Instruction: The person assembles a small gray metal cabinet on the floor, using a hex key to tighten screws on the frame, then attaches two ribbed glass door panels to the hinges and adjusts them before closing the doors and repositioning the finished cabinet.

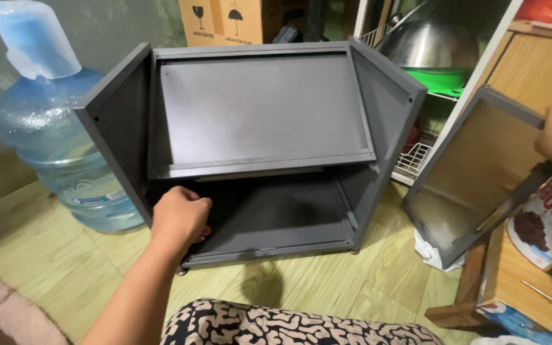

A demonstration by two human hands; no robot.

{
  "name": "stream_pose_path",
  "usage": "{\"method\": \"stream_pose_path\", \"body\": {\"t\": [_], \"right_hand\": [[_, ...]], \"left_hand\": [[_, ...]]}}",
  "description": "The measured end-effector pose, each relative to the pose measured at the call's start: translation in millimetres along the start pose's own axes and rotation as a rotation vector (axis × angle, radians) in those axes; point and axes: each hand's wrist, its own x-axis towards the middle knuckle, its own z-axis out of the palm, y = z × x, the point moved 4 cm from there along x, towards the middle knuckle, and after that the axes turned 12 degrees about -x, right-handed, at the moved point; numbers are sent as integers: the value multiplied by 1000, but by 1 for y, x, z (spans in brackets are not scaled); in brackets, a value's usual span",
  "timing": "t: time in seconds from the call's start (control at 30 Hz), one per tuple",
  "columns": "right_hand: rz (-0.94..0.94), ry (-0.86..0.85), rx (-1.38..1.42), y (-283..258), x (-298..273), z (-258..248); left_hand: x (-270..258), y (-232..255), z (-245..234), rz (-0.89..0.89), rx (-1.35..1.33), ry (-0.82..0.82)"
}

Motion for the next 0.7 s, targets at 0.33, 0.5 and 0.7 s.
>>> {"method": "stream_pose_path", "body": {"t": [0.33, 0.5, 0.7], "right_hand": [[50, -128, 15, -11, 16, 14], [-153, -204, 51, -12, 9, 9], [45, -99, 177, -9, 26, -30]], "left_hand": [[-13, 12, 15, 59, 165, -92], [-16, 17, 23, 59, 159, -125], [-24, 25, 24, 122, 112, -184]]}}
